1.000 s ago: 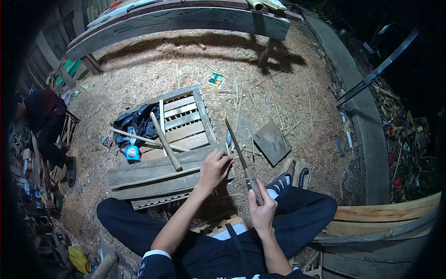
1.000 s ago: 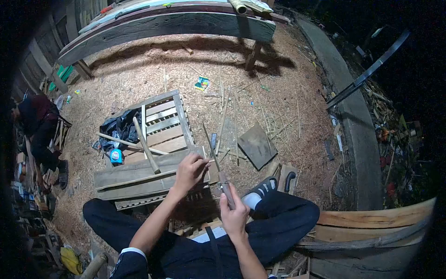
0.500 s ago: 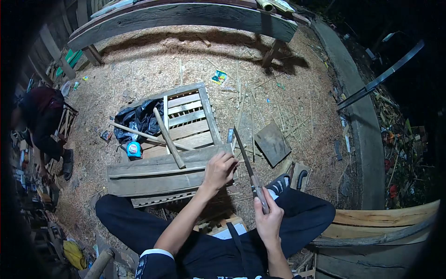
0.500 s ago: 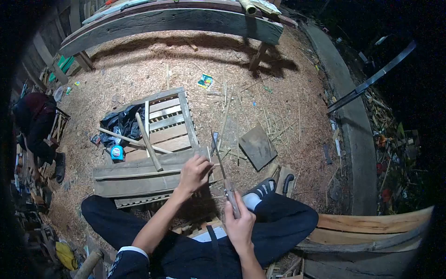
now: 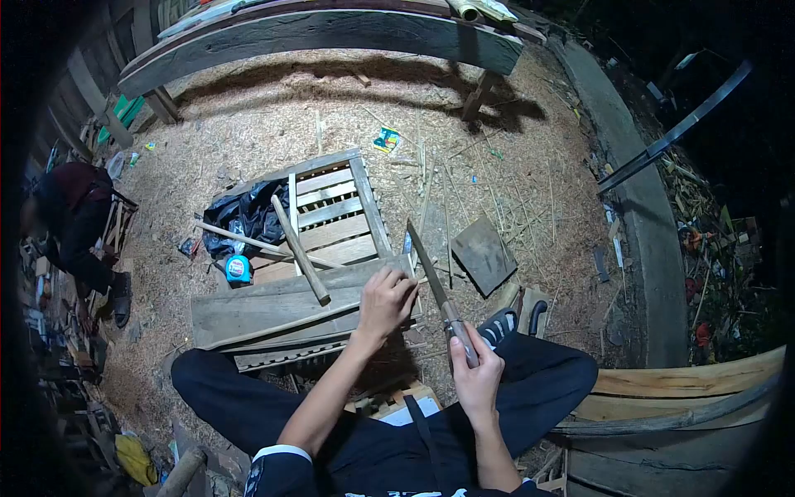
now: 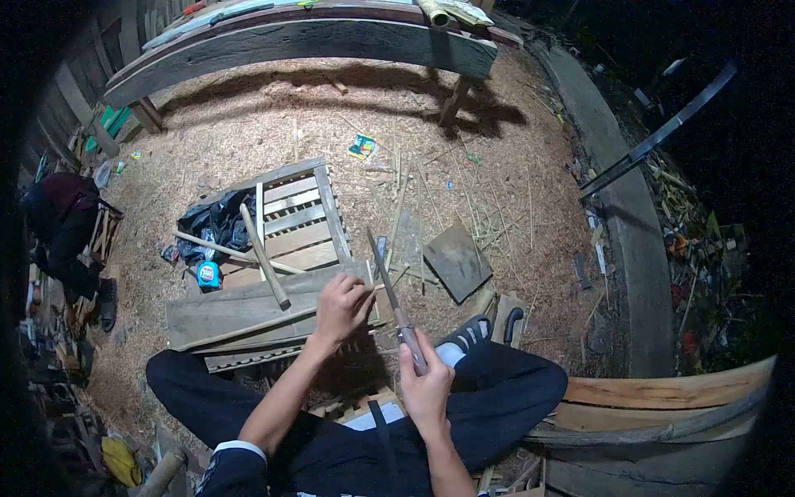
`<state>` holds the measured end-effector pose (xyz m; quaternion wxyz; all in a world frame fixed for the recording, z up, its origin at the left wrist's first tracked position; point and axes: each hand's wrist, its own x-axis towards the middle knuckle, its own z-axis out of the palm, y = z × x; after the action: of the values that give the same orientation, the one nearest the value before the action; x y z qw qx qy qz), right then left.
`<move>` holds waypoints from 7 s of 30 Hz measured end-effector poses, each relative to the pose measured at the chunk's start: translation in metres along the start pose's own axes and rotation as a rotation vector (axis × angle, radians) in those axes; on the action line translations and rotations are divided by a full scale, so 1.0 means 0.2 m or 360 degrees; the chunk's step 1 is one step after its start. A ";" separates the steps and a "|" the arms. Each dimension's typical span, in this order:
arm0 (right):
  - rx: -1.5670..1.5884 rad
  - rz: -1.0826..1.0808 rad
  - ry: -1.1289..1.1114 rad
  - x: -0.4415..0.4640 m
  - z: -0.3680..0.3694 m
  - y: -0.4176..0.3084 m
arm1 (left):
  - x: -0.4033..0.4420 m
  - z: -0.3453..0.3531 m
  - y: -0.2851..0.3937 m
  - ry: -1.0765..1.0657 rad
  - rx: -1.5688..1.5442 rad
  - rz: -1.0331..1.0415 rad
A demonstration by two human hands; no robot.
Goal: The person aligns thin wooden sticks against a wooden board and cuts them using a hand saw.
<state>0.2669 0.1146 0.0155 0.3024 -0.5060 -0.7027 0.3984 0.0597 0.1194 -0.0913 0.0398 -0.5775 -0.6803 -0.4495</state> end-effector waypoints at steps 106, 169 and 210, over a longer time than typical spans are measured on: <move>-0.0118 -0.0011 -0.0129 -0.08 -0.08 -0.08 | -0.01 0.02 -0.01 -0.0302 -0.0088 0.0034; -0.0170 -0.0013 -0.0065 -0.22 -0.08 -0.12 | -0.08 0.05 -0.01 -0.0301 0.0008 0.0143; -0.0102 0.0201 -0.0128 -0.32 -0.23 -0.25 | -0.12 0.07 0.05 -0.0133 0.0030 0.0095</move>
<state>0.3011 0.0573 0.0798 0.2320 -0.5424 -0.6933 0.4140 0.0825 0.1102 -0.1083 0.0301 -0.6154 -0.6680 -0.4172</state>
